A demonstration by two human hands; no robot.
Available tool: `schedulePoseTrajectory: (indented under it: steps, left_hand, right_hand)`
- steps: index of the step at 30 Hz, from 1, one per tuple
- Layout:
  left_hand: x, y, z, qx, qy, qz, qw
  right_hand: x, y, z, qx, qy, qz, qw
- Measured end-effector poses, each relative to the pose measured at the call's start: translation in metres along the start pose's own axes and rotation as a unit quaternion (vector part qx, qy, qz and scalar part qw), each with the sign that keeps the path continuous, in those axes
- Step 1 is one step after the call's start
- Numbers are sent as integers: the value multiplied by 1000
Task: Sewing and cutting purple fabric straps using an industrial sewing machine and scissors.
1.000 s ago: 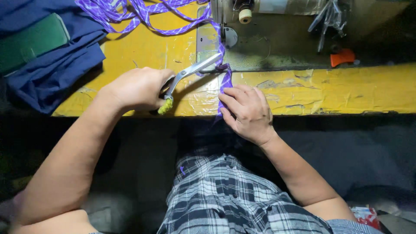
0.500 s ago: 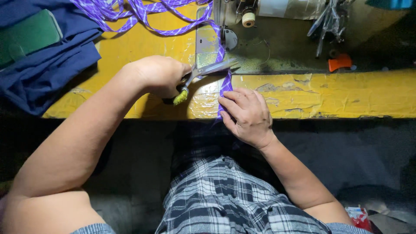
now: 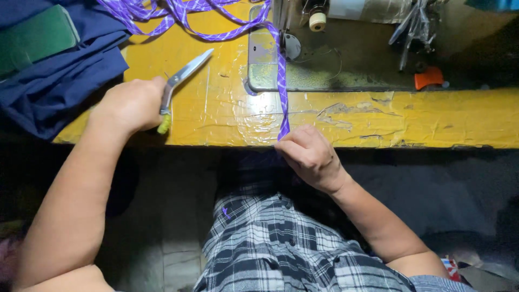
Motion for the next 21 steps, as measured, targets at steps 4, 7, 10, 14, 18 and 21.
schedulePoseTrajectory:
  steps: [4,7,10,14,18,21]
  left_hand:
    - [-4,9,0,7,32,52,998]
    - [-19,-24,21,-30,32,25,999]
    - [-28,-60,30,-56,15,-66,996]
    - [-27,-87,25,13,-66,-156,986]
    - [-27,-91,27,84,-149,-178,969]
    - [-31,-96,26,112,-164,-186,962]
  right_hand:
    - [12,12,10,47,1,-15,999]
    - [8,12,8,76,-20,-40,996]
    - [10,11,15,60,-68,-72,993]
    - [18,3,34,77,-108,-71,989]
    - [35,14,16,47,-46,7,998]
    - [43,23,-8,-15,-16,108,994]
Point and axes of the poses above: each hand's wrist, its own x-axis towards the middle knuckle, its own z-axis out of the back of the hand, y = z × x, the point moved 6 cm from there along x, towards the middle knuckle, and after that the axes turned 9 degrees about -x, right-handed, at the moved point
